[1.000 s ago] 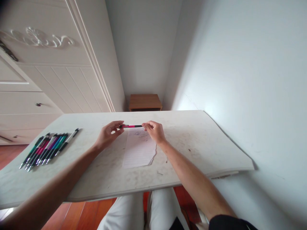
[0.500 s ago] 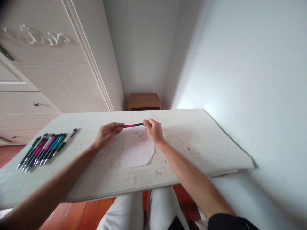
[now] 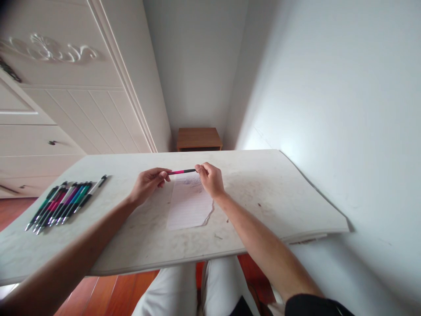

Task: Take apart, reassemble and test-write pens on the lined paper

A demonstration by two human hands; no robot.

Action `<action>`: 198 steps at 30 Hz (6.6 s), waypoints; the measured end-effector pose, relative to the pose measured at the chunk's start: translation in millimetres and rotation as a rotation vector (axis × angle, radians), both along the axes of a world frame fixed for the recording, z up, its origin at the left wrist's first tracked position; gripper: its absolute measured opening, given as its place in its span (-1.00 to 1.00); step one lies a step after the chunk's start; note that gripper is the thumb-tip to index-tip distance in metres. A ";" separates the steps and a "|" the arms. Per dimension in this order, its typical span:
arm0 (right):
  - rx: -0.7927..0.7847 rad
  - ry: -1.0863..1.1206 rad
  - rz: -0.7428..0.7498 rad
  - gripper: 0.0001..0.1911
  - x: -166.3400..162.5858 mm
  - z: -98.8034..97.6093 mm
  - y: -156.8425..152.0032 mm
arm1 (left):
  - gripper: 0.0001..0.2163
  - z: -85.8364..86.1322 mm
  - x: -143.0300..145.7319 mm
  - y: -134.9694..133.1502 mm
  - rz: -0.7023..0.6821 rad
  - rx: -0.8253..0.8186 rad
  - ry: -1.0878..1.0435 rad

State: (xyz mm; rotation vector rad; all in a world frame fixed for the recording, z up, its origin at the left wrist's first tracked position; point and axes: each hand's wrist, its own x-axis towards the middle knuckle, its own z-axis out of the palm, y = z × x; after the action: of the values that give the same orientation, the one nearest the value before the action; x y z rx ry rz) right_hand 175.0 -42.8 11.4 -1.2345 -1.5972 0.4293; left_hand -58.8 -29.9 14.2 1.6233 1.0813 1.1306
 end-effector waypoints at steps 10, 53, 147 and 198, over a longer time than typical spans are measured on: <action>-0.018 -0.028 0.007 -0.53 2.0 -1.4 2.1 | -0.71 -5.5 -1.1 3.4 0.099 0.153 0.110; -0.562 0.423 0.728 -0.46 -14.6 3.9 -10.0 | -0.62 -0.6 5.1 1.4 0.027 -0.107 -0.211; -0.366 0.880 0.325 -0.13 3.3 2.5 11.4 | -0.67 -10.1 9.3 8.8 0.061 -0.094 -0.079; -0.317 -0.069 0.341 -0.87 -13.2 2.7 -22.8 | -0.74 -19.2 10.2 8.9 -0.159 0.480 0.748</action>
State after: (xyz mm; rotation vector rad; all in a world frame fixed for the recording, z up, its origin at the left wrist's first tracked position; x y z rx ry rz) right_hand 161.9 -65.5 14.2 -1.2175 -1.8568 0.8929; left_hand -48.6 -21.0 -4.9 2.5865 1.1441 0.7039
